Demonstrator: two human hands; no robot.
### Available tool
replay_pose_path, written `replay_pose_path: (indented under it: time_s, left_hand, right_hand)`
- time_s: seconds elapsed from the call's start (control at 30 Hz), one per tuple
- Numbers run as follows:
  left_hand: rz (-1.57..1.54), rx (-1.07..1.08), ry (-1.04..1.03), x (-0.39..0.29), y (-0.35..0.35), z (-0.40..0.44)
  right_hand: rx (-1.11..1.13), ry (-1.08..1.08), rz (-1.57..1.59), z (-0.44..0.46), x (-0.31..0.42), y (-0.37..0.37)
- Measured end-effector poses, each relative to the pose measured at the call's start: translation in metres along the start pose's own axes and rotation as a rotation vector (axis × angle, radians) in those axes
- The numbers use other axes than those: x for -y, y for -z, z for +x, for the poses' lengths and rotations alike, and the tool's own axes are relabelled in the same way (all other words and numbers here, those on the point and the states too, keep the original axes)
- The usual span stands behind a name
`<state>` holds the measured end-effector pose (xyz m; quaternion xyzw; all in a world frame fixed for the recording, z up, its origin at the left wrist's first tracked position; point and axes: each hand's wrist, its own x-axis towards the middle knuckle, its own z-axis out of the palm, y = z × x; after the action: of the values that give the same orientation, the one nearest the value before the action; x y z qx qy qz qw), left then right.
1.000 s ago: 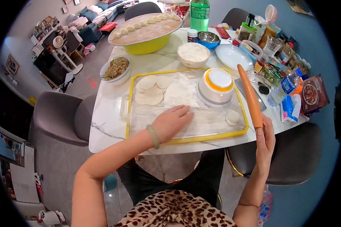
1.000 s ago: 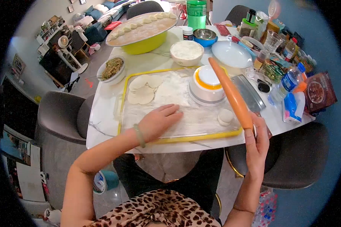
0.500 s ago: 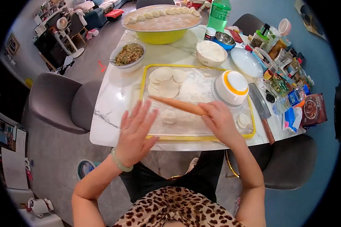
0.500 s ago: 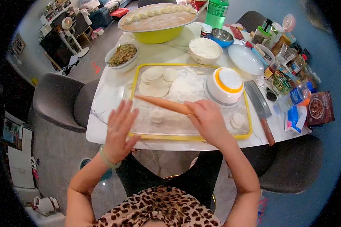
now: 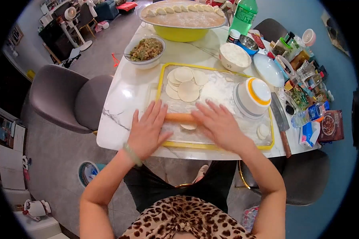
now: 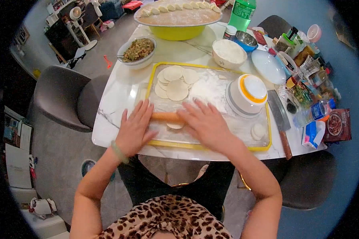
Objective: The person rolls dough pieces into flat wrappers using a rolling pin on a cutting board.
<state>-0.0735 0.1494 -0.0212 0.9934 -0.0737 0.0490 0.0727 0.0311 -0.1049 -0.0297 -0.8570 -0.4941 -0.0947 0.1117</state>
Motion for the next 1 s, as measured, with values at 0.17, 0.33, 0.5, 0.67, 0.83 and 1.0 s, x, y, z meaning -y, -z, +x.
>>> replay_pose_path:
  time_s: [0.17,0.33,0.5,0.67,0.83,1.0]
  left_hand:
    - [0.032,0.117,-0.082,-0.014,0.021,-0.019]
    - [0.037,0.171,-0.079,-0.01,0.007,-0.028]
    - [0.007,0.041,-0.03,-0.007,0.011,-0.006]
    - [0.047,0.164,-0.062,-0.018,0.014,-0.038]
    - [0.023,0.092,-0.068,-0.006,0.015,-0.004]
    - [-0.063,0.256,-0.129,-0.024,0.016,-0.048]
  right_hand:
    - [0.04,-0.029,0.26,-0.026,-0.01,-0.011]
    - [0.027,0.0,0.078,-0.016,0.007,-0.004]
    - [0.078,-0.037,0.047,-0.004,-0.019,-0.003]
    - [0.083,0.036,0.063,-0.019,0.003,0.001]
    - [0.07,-0.028,0.046,0.005,-0.027,-0.011]
    - [0.143,-0.017,0.175,-0.03,0.004,0.001]
